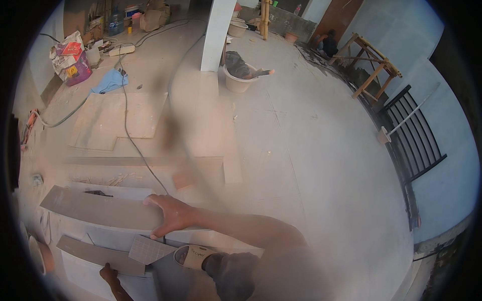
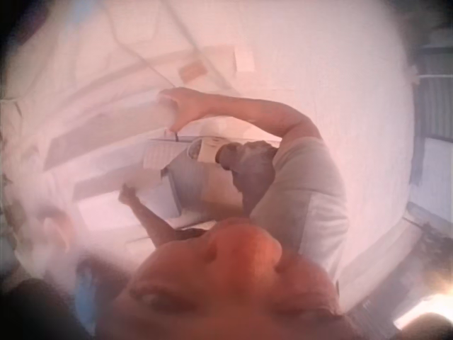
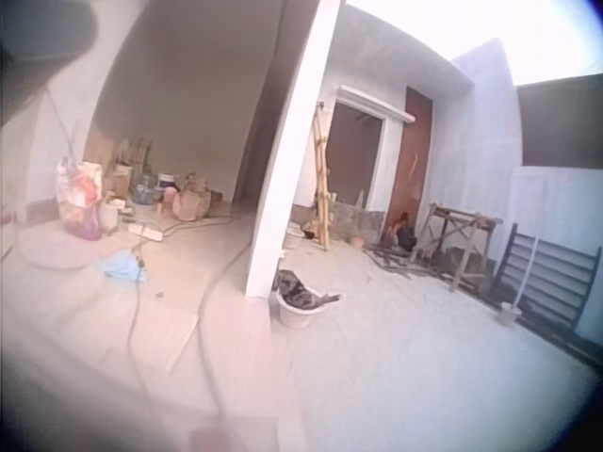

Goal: The person uses a handheld power tool to cut a white rectangular tile on the floor. He then measures and marks the tile with a tape measure and marker before cutting it again.

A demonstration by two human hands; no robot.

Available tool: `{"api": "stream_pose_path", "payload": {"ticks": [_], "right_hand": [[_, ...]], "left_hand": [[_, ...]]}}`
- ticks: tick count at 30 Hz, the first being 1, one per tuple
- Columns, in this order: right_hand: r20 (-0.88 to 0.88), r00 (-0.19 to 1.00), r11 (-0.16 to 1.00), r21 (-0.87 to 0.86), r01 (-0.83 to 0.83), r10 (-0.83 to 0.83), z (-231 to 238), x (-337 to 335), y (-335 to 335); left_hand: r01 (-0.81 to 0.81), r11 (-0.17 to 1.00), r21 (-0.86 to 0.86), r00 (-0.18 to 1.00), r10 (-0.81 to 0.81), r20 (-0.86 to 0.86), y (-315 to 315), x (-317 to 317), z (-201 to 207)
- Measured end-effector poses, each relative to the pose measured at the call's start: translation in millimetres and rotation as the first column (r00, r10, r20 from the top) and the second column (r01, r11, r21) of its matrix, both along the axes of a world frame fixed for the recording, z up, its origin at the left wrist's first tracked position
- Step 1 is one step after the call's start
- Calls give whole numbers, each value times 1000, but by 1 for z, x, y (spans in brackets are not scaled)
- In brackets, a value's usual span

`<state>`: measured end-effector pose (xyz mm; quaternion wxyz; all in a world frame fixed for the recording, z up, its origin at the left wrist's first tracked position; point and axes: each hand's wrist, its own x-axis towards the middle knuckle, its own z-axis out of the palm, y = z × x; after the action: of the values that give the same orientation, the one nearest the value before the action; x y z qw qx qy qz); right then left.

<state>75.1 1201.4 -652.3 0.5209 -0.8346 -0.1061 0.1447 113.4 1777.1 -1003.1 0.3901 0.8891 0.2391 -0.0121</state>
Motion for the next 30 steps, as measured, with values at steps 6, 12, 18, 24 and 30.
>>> {"api": "stream_pose_path", "payload": {"ticks": [6,12,18,24,30], "right_hand": [[-80,997,1000,1,1,-1,4,1,3],[-110,994,1000,-17,-7,6,8,0,7],[-282,959,998,39,53,-40,1,-3,13],[-197,978,991,94,96,-76,-10,-5,17],[-175,984,986,159,51,-23,-20,-1,12]], "left_hand": [[-209,965,-160,977,198,-79,-12,1,24],[-233,937,-261,971,210,-114,-44,18,58],[-273,962,19,962,273,5,-109,-1,94],[-520,816,-253,845,535,-11,-142,-2,120],[-527,809,-260,842,539,-33,-152,26,118]]}}
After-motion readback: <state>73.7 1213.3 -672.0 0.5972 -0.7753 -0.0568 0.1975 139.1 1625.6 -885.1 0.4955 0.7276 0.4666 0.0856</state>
